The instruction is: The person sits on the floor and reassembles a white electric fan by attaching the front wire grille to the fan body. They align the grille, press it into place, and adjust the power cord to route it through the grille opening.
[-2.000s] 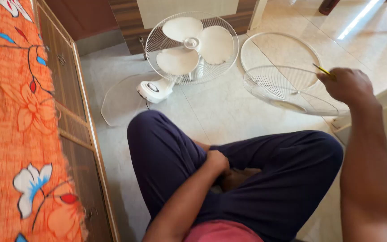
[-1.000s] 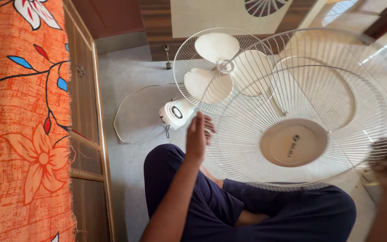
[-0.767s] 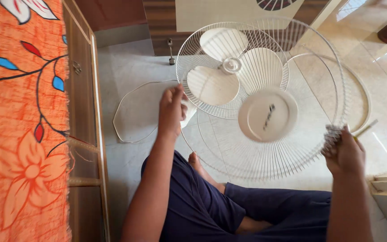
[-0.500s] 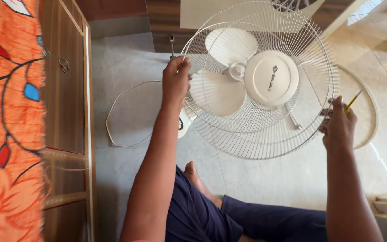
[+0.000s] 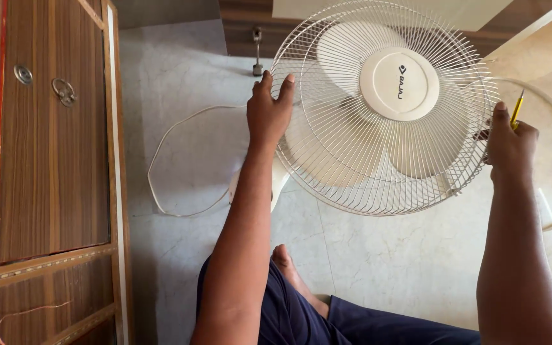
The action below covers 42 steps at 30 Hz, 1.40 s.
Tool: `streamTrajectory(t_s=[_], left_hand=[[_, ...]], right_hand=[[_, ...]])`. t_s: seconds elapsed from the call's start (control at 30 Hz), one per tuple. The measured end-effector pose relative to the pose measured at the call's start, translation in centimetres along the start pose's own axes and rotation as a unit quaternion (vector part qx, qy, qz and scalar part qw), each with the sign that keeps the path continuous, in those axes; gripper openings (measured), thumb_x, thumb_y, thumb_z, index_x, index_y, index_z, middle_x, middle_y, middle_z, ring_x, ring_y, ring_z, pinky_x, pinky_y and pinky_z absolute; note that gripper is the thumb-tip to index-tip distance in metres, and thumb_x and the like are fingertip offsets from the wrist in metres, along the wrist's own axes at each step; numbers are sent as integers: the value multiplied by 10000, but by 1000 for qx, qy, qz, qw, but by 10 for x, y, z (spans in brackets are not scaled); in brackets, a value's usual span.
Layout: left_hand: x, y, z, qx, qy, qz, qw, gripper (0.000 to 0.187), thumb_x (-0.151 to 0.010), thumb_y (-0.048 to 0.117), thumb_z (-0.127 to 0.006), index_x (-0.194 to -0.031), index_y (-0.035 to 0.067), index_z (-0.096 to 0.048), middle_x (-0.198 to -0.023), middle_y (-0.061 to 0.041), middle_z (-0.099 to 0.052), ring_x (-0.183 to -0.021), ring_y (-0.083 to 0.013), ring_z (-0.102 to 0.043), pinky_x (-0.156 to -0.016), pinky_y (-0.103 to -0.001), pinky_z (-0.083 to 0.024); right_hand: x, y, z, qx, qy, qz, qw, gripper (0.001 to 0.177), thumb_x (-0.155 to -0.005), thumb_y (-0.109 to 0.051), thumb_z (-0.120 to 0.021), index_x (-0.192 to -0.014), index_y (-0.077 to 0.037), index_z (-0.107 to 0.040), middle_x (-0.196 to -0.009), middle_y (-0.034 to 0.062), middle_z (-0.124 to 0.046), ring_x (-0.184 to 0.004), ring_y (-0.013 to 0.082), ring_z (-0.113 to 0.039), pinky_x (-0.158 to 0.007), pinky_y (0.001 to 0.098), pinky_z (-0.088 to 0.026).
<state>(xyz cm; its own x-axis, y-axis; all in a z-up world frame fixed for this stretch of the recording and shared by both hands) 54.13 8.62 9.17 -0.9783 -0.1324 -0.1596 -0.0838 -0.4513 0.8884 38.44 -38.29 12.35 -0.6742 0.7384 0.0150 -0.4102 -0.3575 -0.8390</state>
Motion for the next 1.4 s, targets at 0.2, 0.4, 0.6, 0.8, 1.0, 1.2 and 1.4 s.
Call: streamTrajectory(t_s=[0.2,0.4,0.6,0.8,1.0,1.2,1.4], left_hand=[[5,0,1,55,7,5,998,860,-949,593,-602,-1449,-95,-478,-1421,-308,-570,-1357,-396,-552,-1119,-400,-448],[7,7,0,57,6,4,998,914,-917,620,-620,-1454,-104,-466,-1421,-312,-570,-1352,-391,-561,-1109,-390,-463],[7,5,-1,60,11,4,998,949,-913,624,-637,-1458,-128,-437,-1458,-326,-524,-1388,-401,-514,-1136,-395,-426],[9,-1,-2,68,10,8,998,946,-920,611,-644,-1461,-135,-427,-1468,-328,-514,-1401,-401,-503,-1149,-395,-416],[9,-1,-3,61,16,8,998,929,-926,601,-636,-1463,-130,-433,-1466,-326,-521,-1398,-402,-512,-1150,-396,-423],[11,-5,-6,44,-5,31,999,941,-929,606,-630,-1475,-126,-402,-1477,-321,-499,-1396,-406,-496,-1137,-403,-419],[9,-11,-10,29,-24,43,998,941,-905,633,-621,-1479,-86,-424,-1474,-294,-512,-1372,-393,-522,-1111,-422,-444]], right_hand=[[6,8,-7,-31,-7,15,999,525,-1155,-461,-624,-827,-70,-502,-737,-30,-458,-602,75,-362,-494,305,-298],[-5,8,-5,-6,-2,19,1000,525,-1121,-497,-630,-895,-24,-595,-760,-2,-554,-629,86,-460,-513,305,-377],[-7,0,-10,90,5,3,996,616,-1105,-566,-572,-843,-9,-596,-759,71,-562,-626,147,-497,-539,363,-415],[-4,-2,-14,127,14,16,992,656,-1125,-569,-556,-797,-1,-557,-755,85,-539,-661,164,-492,-569,383,-420],[0,-4,-14,118,18,7,993,652,-1104,-595,-557,-766,-39,-523,-724,54,-502,-646,154,-457,-549,384,-398],[1,1,-14,57,5,-18,998,599,-1100,-577,-582,-782,-75,-503,-693,-4,-458,-585,98,-406,-492,320,-360],[1,9,-16,-42,-28,-39,998,518,-1097,-513,-602,-782,-117,-490,-659,-42,-415,-523,62,-350,-448,277,-295]])
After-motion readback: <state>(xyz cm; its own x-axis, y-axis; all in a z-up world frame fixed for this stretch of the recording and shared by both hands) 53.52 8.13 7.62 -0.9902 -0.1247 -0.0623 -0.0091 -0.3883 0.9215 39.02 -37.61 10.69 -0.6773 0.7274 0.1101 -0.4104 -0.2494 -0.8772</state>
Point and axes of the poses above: each hand's wrist, its own x-axis away from the middle knuckle, its own z-axis out of the back of the hand, y = z × x, the point moved 6 cm from there along -x, towards the middle knuckle
